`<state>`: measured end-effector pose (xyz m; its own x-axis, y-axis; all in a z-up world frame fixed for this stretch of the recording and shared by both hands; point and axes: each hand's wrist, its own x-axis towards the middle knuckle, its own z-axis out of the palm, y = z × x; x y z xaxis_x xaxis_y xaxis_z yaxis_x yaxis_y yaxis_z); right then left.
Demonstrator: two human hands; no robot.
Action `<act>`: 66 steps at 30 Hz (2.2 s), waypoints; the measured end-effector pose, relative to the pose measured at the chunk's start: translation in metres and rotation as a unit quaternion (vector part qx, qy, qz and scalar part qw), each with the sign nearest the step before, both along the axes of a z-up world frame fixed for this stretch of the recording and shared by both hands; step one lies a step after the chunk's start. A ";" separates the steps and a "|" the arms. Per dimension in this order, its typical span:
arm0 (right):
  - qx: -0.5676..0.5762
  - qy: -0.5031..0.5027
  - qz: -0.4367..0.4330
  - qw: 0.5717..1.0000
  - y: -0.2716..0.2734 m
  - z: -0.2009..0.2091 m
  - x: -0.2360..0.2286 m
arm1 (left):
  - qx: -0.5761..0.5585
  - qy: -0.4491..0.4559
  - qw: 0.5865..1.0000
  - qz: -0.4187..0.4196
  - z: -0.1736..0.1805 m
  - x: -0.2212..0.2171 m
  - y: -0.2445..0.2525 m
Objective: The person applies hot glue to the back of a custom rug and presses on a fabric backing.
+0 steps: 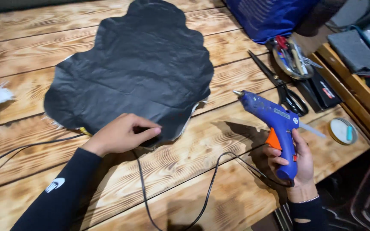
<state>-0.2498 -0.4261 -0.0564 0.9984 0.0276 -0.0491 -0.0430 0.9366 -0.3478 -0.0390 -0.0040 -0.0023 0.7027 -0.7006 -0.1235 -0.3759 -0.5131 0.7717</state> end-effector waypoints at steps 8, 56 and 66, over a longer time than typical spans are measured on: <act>-0.124 0.048 -0.229 0.964 -0.043 -0.001 -0.055 | 0.037 -0.296 0.953 -0.049 -0.066 0.069 0.003; -0.934 0.048 -0.229 0.270 0.051 0.066 0.066 | 0.100 -0.286 0.944 -0.133 -0.064 0.046 -0.015; -0.954 -0.160 -0.075 0.242 0.238 -0.029 0.248 | 0.149 -0.322 0.934 0.032 -0.090 0.081 -0.005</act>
<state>-0.0021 -0.1877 -0.0858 0.9424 0.2220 0.2503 0.2571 -0.9592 -0.1174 0.0417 -0.0091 -0.0919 0.7373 -0.6572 0.1566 -0.6749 -0.7058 0.2153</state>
